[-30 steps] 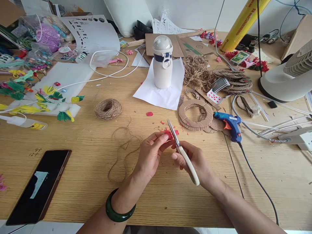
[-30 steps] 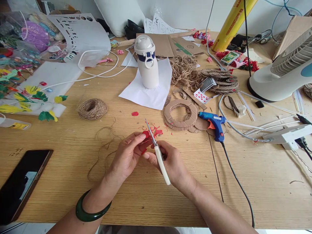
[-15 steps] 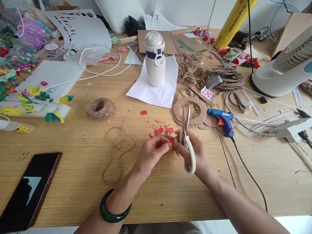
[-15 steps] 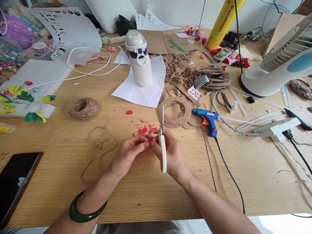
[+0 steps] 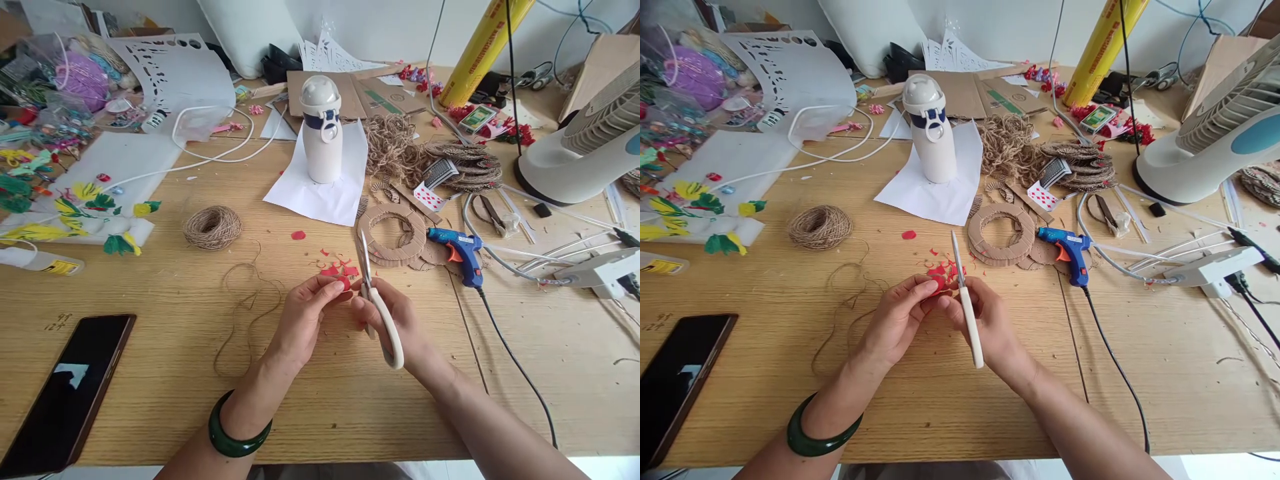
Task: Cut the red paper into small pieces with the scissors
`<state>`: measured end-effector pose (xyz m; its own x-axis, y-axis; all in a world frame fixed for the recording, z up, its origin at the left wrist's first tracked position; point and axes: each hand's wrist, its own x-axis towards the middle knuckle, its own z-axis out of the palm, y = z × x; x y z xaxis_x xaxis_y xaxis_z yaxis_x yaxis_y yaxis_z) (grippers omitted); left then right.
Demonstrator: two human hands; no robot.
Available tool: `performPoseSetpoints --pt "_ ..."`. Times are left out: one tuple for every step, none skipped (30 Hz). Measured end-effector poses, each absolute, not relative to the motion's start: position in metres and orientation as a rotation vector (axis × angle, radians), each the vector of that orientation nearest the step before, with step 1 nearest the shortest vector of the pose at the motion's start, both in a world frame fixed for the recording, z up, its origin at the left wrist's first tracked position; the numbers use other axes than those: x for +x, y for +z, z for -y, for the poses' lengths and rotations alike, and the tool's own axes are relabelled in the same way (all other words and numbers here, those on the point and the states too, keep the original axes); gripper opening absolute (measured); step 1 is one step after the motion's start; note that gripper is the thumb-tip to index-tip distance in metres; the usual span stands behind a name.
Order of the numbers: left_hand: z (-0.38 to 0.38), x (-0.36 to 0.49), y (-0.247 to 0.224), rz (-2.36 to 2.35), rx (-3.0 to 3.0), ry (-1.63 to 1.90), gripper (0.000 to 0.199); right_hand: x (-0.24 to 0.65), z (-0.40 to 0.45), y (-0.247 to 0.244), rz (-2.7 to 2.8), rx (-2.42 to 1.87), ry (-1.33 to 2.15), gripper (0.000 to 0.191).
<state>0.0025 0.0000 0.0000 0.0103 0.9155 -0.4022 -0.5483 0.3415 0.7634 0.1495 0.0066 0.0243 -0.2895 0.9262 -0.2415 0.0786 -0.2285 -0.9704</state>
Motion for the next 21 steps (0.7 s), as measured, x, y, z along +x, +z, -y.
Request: performPoseSetpoints --pt "-0.0009 0.0021 0.0013 -1.003 0.418 1.221 0.014 0.1489 -0.0053 0.0244 1.372 -1.233 1.616 0.040" --pt "-0.0018 0.0017 0.0027 -0.991 0.391 1.239 0.014 0.1482 -0.0040 0.0244 1.395 -1.207 1.632 0.042" --pt "-0.0024 0.0015 0.0039 -0.984 0.372 1.256 0.015 0.1475 -0.0027 0.0246 1.413 -1.186 1.642 0.043" --pt "-0.0028 0.0013 0.0050 -0.980 0.359 1.270 0.015 0.1469 -0.0015 0.0248 1.423 -1.174 1.651 0.044" --pt "-0.0029 0.0013 0.0059 -0.979 0.350 1.282 0.015 0.1464 -0.0005 0.0250 1.427 -1.173 1.657 0.044" --pt "-0.0028 0.0014 0.0066 -0.977 0.341 1.290 0.015 0.1461 0.0002 0.0254 1.429 -1.179 1.662 0.044" --pt "-0.0025 0.0016 0.0071 -0.977 0.332 1.296 0.015 0.1459 0.0008 0.0258 1.432 -1.188 1.663 0.044" --pt "-0.0020 0.0018 0.0074 -0.977 0.326 1.301 0.015 0.1459 0.0011 0.0260 1.437 -1.198 1.665 0.043" --pt "-0.0015 0.0020 0.0075 -0.978 0.324 1.304 0.015 0.1460 0.0013 0.0262 1.444 -1.207 1.667 0.043" --pt "-0.0011 0.0022 0.0075 -0.979 0.325 1.309 0.015 0.1461 0.0014 0.0261 1.452 -1.215 1.668 0.043" --pt "-0.0008 0.0024 0.0074 -0.981 0.328 1.311 0.015 0.1462 0.0015 0.0257 1.458 -1.222 1.669 0.043" --pt "-0.0006 0.0025 0.0072 -0.983 0.332 1.311 0.015 0.1463 0.0015 0.0252 1.461 -1.224 1.670 0.043" --pt "-0.0005 0.0026 0.0070 -0.985 0.334 1.310 0.014 0.1462 0.0016 0.0245 1.460 -1.224 1.670 0.043" --pt "-0.0006 0.0027 0.0068 -0.988 0.333 1.311 0.014 0.1462 0.0016 0.0236 1.460 -1.222 1.671 0.044" --pt "-0.0007 0.0028 0.0067 -0.990 0.331 1.311 0.013 0.1460 0.0017 0.0228 1.460 -1.220 1.671 0.045" --pt "-0.0008 0.0029 0.0065 -0.992 0.329 1.310 0.013 0.1459 0.0018 0.0221 1.459 -1.216 1.674 0.045" --pt "-0.0009 0.0029 0.0064 -0.992 0.329 1.309 0.012 0.1458 0.0019 0.0215 1.459 -1.212 1.678 0.045" --pt "-0.0011 0.0029 0.0063 -0.992 0.328 1.309 0.012 0.1457 0.0021 0.0211 1.458 -1.210 1.683 0.045" --pt "-0.0012 0.0030 0.0062 -0.990 0.327 1.308 0.012 0.1457 0.0023 0.0209 1.456 -1.209 1.687 0.045" --pt "-0.0013 0.0030 0.0061 -0.988 0.325 1.307 0.012 0.1456 0.0025 0.0208 1.453 -1.208 1.690 0.044" --pt "-0.0013 0.0031 0.0061 -0.985 0.323 1.308 0.012 0.1456 0.0028 0.0210 1.450 -1.206 1.693 0.044"
